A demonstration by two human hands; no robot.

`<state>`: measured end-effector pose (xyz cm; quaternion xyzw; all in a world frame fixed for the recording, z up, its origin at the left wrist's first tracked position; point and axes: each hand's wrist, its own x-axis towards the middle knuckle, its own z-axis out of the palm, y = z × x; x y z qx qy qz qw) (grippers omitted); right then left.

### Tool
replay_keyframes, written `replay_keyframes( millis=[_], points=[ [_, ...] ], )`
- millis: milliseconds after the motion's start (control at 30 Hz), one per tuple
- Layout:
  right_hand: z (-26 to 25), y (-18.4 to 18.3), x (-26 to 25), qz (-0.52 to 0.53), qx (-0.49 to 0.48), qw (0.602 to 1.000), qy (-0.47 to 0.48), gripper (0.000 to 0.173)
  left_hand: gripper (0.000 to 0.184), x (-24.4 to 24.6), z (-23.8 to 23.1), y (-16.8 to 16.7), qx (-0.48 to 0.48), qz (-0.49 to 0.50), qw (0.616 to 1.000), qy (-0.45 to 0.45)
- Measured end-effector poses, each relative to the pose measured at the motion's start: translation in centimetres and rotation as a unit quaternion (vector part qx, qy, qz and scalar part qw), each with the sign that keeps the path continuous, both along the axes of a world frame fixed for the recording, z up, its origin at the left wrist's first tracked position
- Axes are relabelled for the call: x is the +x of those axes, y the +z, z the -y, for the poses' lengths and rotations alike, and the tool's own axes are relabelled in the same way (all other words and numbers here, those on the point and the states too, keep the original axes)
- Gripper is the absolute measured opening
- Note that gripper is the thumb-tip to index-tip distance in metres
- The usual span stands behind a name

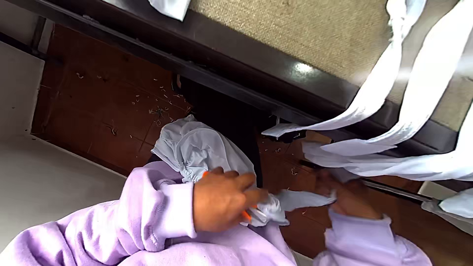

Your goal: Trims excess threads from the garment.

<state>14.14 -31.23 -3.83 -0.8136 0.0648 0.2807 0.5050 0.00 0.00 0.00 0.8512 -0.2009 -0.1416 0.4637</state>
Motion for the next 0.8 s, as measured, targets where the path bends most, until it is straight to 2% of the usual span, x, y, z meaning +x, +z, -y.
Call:
replay_keyframes(
  millis=[67, 100, 167, 267, 333, 400, 533, 600, 667, 700, 800],
  points=[
    [-5.3, 3.1, -2.9, 0.043, 0.074, 0.98, 0.178, 0.052, 0.035, -0.1, -1.6, -0.4, -0.022, 0.048, 0.995, 0.081],
    [-7.5, 4.2, -3.8, 0.064, 0.107, 0.963, 0.239, 0.065, 0.029, -0.2, -2.5, -0.4, -0.055, 0.065, 0.989, 0.119],
    [-11.1, 5.4, -5.3, 0.104, 0.153, 0.937, 0.296, 0.072, 0.021, -0.8, -4.2, -0.2, -0.134, 0.064, 0.971, 0.186],
    [-14.5, 6.6, -6.1, 0.138, 0.18, 0.919, 0.322, 0.074, 0.038, -2.1, -5.6, 0.4, -0.254, 0.028, 0.929, 0.267],
    [-16.3, 7.1, -6.2, 0.134, 0.198, 0.915, 0.324, 0.067, 0.054, -2.9, -6.0, 0.7, -0.301, 0.02, 0.907, 0.293],
    [-17.8, 7.4, -6.3, 0.132, 0.214, 0.914, 0.317, 0.058, 0.062, -3.3, -6.4, 0.8, -0.327, 0.023, 0.896, 0.299],
    [-19.9, 7.9, -6.3, 0.096, 0.24, 0.91, 0.323, 0.056, 0.072, -3.5, -7.5, 0.8, -0.359, 0.026, 0.887, 0.288],
    [-20.7, 7.5, -6.3, 0.108, 0.229, 0.91, 0.328, 0.055, 0.055, -3.8, -8.1, 0.7, -0.38, 0.033, 0.878, 0.291],
    [-21.3, 6.9, -6.2, 0.13, 0.204, 0.914, 0.325, 0.054, 0.016, -4.0, -8.7, 0.3, -0.378, 0.057, 0.867, 0.321],
    [-21.4, 6.6, -6.1, 0.133, 0.189, 0.918, 0.323, 0.053, 0.005, -4.1, -9.2, 0.0, -0.38, 0.059, 0.86, 0.335],
    [-21.3, 6.0, -5.3, 0.12, 0.173, 0.929, 0.304, 0.042, 0.002, -4.8, -10.7, -1.5, -0.404, 0.05, 0.839, 0.361]
  ],
)
